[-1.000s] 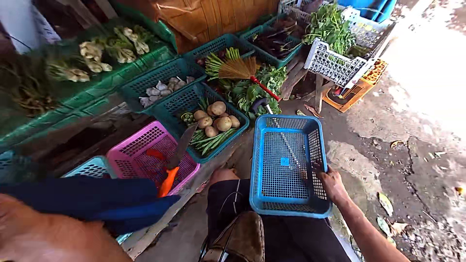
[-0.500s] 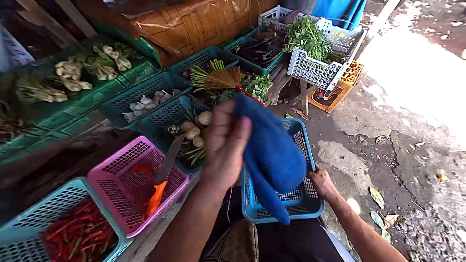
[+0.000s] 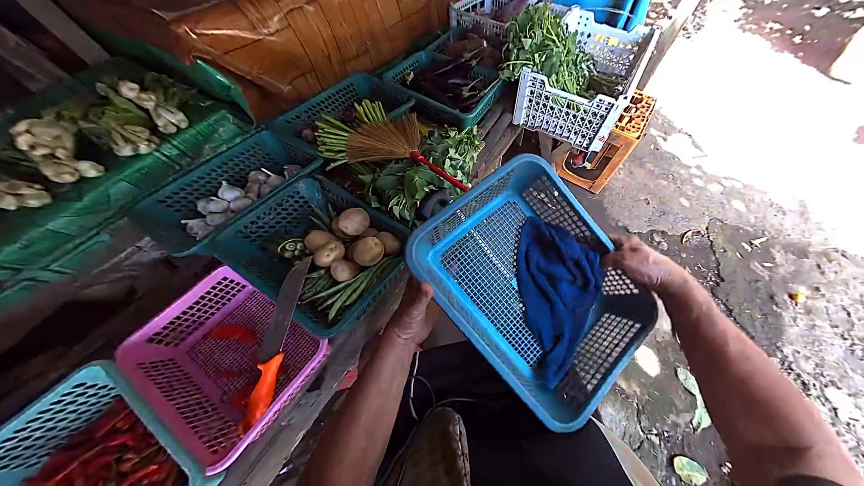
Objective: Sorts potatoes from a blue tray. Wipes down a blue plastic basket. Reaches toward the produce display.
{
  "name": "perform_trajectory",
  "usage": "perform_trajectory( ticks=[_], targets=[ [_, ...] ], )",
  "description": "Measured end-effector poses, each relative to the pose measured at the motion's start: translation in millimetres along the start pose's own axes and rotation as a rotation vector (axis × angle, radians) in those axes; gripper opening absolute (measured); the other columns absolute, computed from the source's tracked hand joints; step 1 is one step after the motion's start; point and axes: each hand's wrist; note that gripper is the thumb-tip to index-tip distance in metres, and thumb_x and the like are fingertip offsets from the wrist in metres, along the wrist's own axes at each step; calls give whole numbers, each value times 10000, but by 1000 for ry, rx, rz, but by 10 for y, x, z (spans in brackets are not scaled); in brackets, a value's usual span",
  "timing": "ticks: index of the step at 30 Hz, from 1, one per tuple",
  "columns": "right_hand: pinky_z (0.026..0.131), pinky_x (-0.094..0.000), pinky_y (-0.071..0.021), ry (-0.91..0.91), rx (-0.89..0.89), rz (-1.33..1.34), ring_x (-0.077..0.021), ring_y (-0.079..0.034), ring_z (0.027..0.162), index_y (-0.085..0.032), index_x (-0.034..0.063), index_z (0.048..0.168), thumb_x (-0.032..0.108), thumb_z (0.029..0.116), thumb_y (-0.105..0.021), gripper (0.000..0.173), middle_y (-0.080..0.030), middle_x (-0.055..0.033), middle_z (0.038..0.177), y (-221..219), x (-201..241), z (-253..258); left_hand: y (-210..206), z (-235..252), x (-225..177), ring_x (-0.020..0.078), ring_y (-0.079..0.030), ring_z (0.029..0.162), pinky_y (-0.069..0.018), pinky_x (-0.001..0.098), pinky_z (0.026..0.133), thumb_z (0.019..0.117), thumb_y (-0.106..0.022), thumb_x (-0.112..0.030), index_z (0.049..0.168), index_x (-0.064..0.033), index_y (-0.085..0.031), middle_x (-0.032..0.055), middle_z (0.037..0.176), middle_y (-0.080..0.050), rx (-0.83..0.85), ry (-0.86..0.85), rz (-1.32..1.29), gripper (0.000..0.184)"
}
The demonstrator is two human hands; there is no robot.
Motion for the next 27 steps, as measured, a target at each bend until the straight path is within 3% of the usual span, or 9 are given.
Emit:
perform_trajectory(
  ticks=[5, 7, 9, 11, 13, 16, 18, 22, 27],
  targets=[
    [619, -398, -475, 89, -27, -269, -162, -579, 661, -694, 49, 972, 26, 915, -640, 82, -630, -71, 751, 113, 143, 310, -100, -80, 31, 142, -720, 944, -623, 349, 830, 641, -869, -408, 1298, -65, -459, 36, 1044, -707, -59, 69, -44, 847],
    [852, -630, -516, 105, -199, -492, -370, -671, 982, -672, 45, 1237, 124, 936, -686, 311, -702, -209, 1052, -158, 97, 292, -103, -209, 175, 129, -724, 941, -627, 342, 832, 657, -836, -287, 1292, -28, -441, 35, 1038, -713, -85, 31, 3, 791],
    [1149, -702, -294, 292, -346, -646, -468, -422, 1422, -559, 44, 1442, 187, 965, -620, 501, -516, -257, 1484, -570, -115, 217, -57, -293, 277, 129, -711, 999, -617, 345, 883, 674, -849, -254, 1345, -16, -393, 39, 1099, -698, -58, 8, 19, 845],
    [1182, -722, -227, 545, -383, -696, -479, -307, 1499, -596, 54, 1414, 275, 1010, -557, 462, -428, -250, 1571, -1020, -371, 153, -14, -340, 324, 119, -709, 994, -611, 336, 885, 684, -833, -222, 1337, -25, -397, 28, 1087, -698, -74, 18, -7, 810],
    [1195, -707, -196, 568, -325, -749, -420, -306, 1522, -574, 94, 1455, 451, 1041, -492, 553, -407, -181, 1612, -1364, -538, 104, 25, -390, 294, 107, -714, 980, -609, 325, 885, 689, -845, -205, 1299, -34, -431, 9, 1060, -713, -46, 8, -21, 757],
    [1124, -694, -313, 501, -459, -744, -421, -408, 1465, -536, 94, 1489, 483, 1036, -472, 601, -429, -193, 1595, -1563, -603, 129, 48, -422, 246, 101, -718, 1001, -602, 326, 921, 706, -865, -167, 1279, -51, -480, -13, 1072, -733, 58, -53, -15, 701],
    [966, -656, -440, 474, -559, -705, -458, -530, 1325, -633, 115, 1402, 288, 1017, -517, 438, -550, -214, 1478, -1538, -513, 187, 45, -440, 244, 83, -714, 1015, -595, 314, 936, 722, -851, -154, 1283, -59, -496, -36, 1086, -738, 103, -90, 26, 670],
    [858, -537, -548, 455, -674, -508, -402, -660, 1066, -748, 91, 1223, 111, 965, -563, 319, -685, -227, 1151, -1408, -206, 250, 54, -465, 232, 58, -692, 1073, -573, 288, 978, 750, -854, -191, 1378, -45, -440, -52, 1162, -716, 181, -148, 112, 766],
    [923, -471, -562, 701, -470, -396, -319, -679, 1069, -758, 44, 1173, 102, 923, -632, 286, -715, -173, 1100, -1589, 537, 76, -24, -469, 186, 34, -667, 1129, -551, 275, 1020, 771, -845, -188, 1371, -35, -476, -68, 1206, -706, 273, -216, 235, 721]
  ],
)
Point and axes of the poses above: each hand's wrist, its own z-axis towards the middle knuckle, its own y-axis out of the back of the hand, x = y × z
